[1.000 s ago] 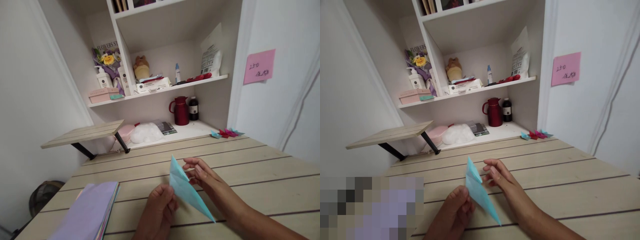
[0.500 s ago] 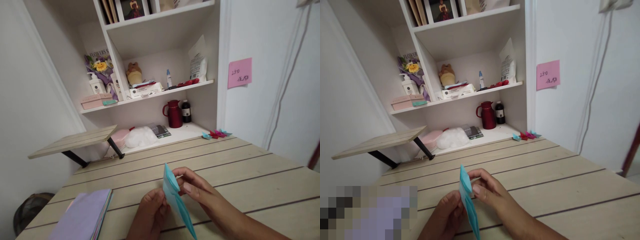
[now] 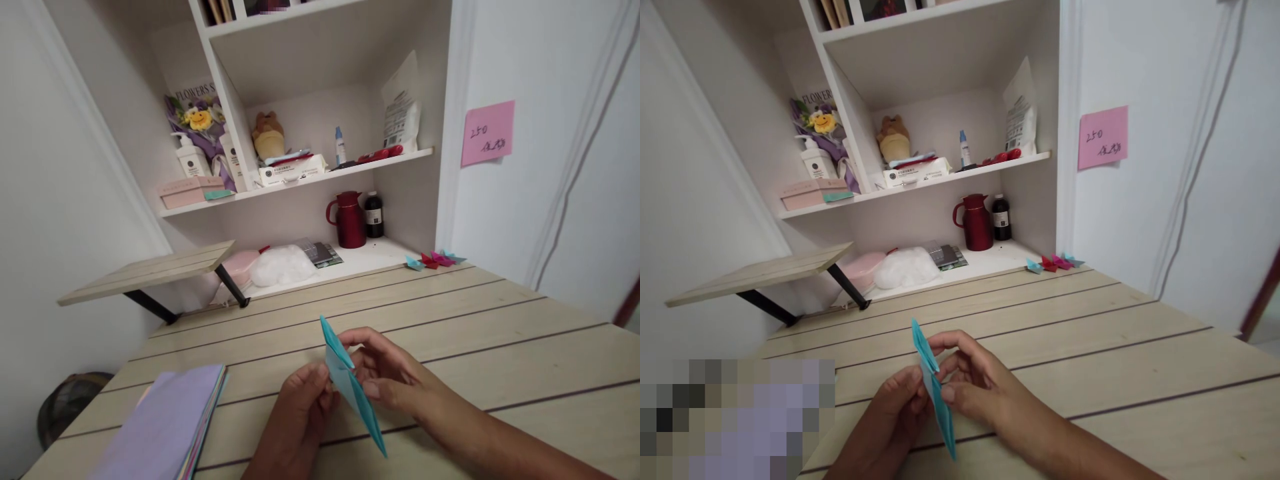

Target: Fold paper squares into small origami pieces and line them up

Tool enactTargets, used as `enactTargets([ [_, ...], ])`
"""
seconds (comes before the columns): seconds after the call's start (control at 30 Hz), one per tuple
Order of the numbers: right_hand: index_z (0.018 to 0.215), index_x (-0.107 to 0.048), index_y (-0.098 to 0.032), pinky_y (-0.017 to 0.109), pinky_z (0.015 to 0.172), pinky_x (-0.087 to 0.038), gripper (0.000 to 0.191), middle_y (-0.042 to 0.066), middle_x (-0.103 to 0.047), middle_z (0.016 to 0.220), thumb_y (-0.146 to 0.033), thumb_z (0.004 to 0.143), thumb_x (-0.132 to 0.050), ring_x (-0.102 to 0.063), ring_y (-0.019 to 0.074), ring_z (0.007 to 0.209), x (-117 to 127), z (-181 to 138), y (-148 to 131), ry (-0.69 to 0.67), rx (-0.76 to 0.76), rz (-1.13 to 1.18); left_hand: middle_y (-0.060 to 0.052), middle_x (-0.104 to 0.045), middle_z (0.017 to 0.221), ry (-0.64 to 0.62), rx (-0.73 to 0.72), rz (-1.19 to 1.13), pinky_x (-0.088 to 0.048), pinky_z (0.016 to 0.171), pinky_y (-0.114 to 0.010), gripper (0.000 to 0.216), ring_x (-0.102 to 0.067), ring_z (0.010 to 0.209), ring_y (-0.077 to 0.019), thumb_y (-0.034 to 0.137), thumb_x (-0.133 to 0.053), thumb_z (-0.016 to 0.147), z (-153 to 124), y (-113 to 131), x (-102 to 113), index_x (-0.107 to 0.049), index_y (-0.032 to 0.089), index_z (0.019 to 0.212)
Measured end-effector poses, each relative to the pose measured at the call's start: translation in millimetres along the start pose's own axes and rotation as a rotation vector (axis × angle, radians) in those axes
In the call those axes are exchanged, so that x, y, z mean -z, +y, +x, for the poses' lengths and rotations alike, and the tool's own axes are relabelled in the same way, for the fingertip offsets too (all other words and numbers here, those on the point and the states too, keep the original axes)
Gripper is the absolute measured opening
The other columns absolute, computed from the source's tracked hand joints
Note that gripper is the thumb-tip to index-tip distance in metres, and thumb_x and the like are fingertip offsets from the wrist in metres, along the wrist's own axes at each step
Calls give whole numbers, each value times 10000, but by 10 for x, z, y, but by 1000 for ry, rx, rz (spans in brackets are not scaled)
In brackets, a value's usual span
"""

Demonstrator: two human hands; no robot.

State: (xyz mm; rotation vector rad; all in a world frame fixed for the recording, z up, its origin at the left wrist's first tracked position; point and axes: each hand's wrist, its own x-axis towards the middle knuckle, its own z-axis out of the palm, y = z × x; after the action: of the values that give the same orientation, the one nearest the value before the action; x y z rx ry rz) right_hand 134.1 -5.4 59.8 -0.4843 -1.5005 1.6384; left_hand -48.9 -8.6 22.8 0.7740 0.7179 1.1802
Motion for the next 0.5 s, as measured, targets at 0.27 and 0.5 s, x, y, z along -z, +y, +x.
enactTargets([
  [0.27, 1199, -530, -279, 399, 911, -384, 352, 38, -610, 1032, -415, 875, -558, -537, 233, 989, 81, 28, 62, 291, 36, -102, 32, -473, 456, 40, 6, 152, -328, 577, -223, 372, -412, 499, -83, 423, -787, 666, 73, -76, 62, -581, 142, 536],
  [0.5, 1199, -537, -292, 345, 802, -429, 388, 22, -552, 975, -403, 835, -610, -515, 208, 921, 79, 21, 12, 299, 42, -98, 19, -524, 487, 25, 1, 234, -255, 528, -226, 374, -391, 480, -73, 438, -781, 656, 57, -62, 21, -590, 142, 531],
])
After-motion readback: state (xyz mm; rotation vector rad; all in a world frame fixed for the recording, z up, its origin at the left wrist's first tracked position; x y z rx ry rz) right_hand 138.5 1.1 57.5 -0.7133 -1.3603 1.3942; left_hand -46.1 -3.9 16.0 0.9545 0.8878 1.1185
